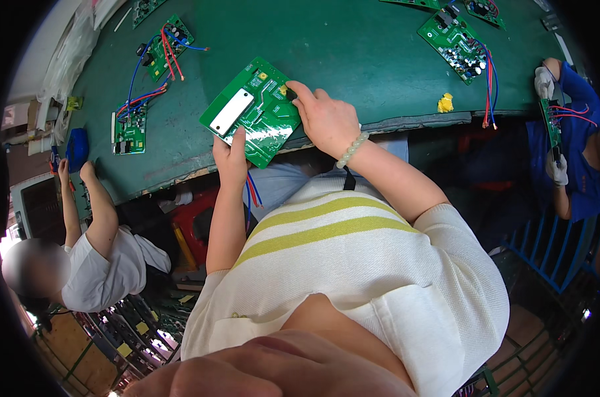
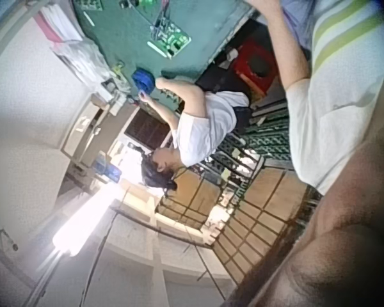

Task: Assembling and inspecting components on printed circuit boards at a factory workbench.

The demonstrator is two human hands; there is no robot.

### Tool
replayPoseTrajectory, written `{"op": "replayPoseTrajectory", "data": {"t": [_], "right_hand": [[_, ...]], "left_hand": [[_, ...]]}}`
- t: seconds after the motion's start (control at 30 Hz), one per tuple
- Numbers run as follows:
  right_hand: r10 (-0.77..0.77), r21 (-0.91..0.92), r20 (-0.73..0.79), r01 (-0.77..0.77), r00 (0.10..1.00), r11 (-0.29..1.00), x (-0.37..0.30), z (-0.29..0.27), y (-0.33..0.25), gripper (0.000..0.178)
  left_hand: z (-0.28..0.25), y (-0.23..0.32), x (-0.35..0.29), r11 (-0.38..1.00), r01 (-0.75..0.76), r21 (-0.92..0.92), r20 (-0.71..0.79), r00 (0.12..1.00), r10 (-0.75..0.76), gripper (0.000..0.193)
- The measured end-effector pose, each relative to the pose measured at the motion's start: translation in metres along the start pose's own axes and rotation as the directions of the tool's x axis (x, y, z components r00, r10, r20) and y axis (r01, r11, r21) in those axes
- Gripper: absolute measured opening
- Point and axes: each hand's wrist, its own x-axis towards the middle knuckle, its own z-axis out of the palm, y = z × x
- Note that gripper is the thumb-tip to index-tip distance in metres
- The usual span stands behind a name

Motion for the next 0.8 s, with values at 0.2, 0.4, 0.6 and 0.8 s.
{"op": "replayPoseTrajectory", "data": {"t": [0.2, 0.4, 0.6, 0.8], "right_hand": [[-0.042, 0.044, 0.003, 0.042, 0.999, 0.998, -0.005, -0.002, 0.003, 0.032], [-0.084, 0.037, -0.027, 0.085, 0.996, 0.996, -0.002, 0.001, 0.003, 0.032], [-0.072, 0.051, -0.046, 0.074, 0.996, 0.996, -0.005, 0.001, 0.003, 0.032], [-0.089, 0.044, -0.043, 0.091, 0.995, 0.995, -0.006, 0.000, 0.001, 0.032]], "left_hand": [[-0.001, -0.008, 0.003, 1.000, -0.012, 0.018, -0.011, 1.000, 0.013, 0.030], [0.000, 0.003, 0.000, 0.995, -0.052, 0.081, 0.001, 0.999, 0.052, 0.031], [0.002, 0.002, 0.001, 0.998, -0.020, 0.064, -0.006, 1.000, 0.021, 0.031], [0.001, 0.005, 0.000, 0.997, -0.059, 0.050, 0.020, 0.998, 0.058, 0.029]]}}
